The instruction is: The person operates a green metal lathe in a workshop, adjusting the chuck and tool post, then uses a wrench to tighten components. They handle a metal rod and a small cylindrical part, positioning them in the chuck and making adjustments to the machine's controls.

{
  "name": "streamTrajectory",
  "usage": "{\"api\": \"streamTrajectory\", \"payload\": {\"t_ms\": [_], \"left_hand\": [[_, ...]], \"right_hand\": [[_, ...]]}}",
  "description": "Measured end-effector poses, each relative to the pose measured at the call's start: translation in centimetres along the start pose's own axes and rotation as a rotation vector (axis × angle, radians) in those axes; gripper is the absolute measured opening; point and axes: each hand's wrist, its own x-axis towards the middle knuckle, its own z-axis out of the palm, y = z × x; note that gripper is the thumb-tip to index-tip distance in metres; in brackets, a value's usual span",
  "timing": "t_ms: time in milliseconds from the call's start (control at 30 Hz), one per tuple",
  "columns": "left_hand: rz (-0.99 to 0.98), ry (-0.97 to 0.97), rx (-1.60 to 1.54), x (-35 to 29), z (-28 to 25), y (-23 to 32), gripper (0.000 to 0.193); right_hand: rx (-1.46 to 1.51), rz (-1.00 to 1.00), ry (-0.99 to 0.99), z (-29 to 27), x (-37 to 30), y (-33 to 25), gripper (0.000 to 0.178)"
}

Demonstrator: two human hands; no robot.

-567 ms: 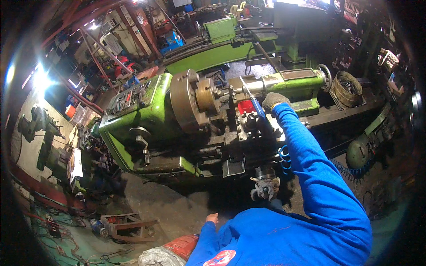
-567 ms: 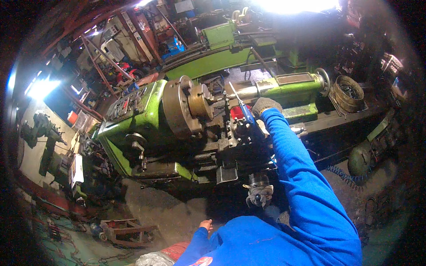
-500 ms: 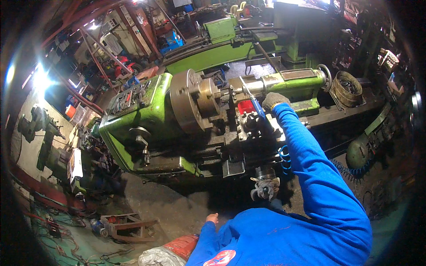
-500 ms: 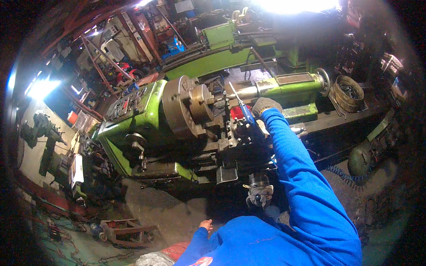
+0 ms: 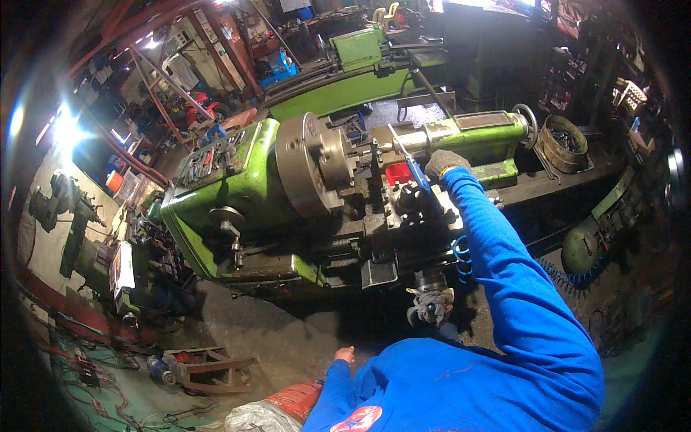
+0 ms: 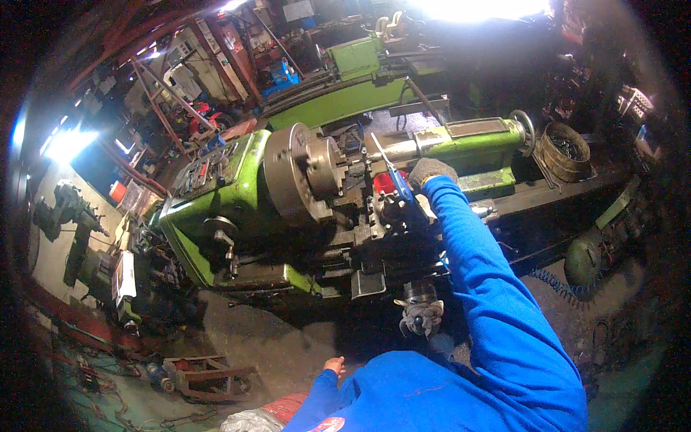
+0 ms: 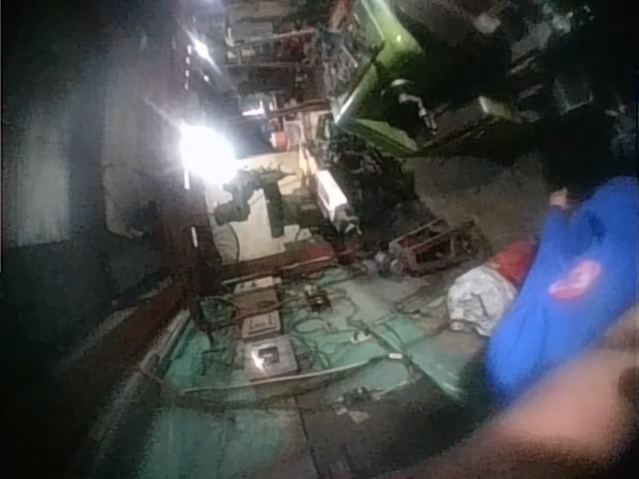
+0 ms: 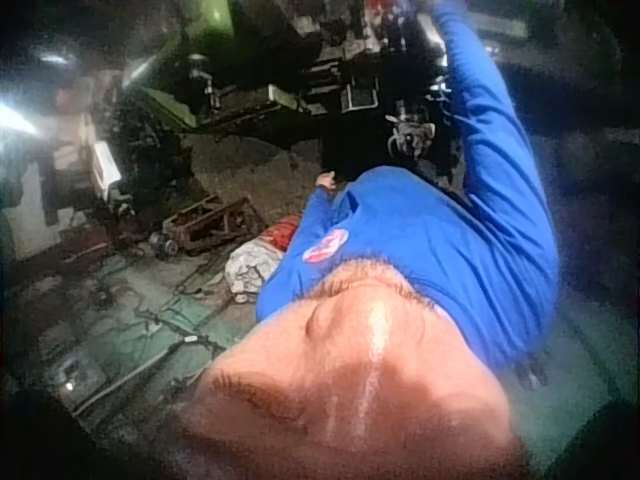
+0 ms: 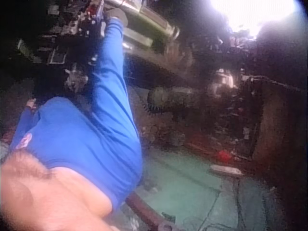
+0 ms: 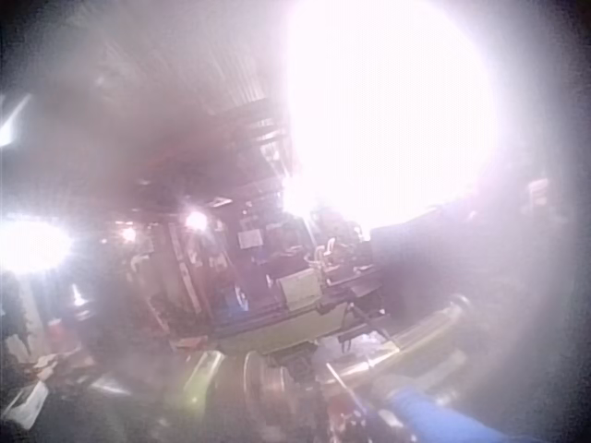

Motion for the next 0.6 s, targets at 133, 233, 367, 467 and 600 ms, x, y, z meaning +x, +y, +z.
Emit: {"api": "streamTrajectory", "payload": {"t_ms": [133,233,367,467,600], "left_hand": [[0.024,-0.008,0.044,0.3,0.6,0.2,0.034],[0.021,-0.017,0.028,0.7,0.7,-0.2,0.036],[0.302,0.026,0.178,5.9,0.7,-4.8,0.039],[0.12,-0.023,0.025,3.9,1.2,-2.3,0.038],[-0.025,-0.029,-0.063,1.4,0.9,-2.4,0.04]], "right_hand": [[-0.008,0.007,0.001,0.0,0.1,0.2,0.047],[-0.013,0.011,-0.005,0.2,0.1,0.2,0.046],[0.004,-0.012,-0.012,0.1,0.1,-0.3,0.047],[-0.025,0.007,-0.006,-0.1,0.1,0.5,0.047],[0.005,-0.002,-0.009,0.4,-0.7,0.5,0.046]]}}
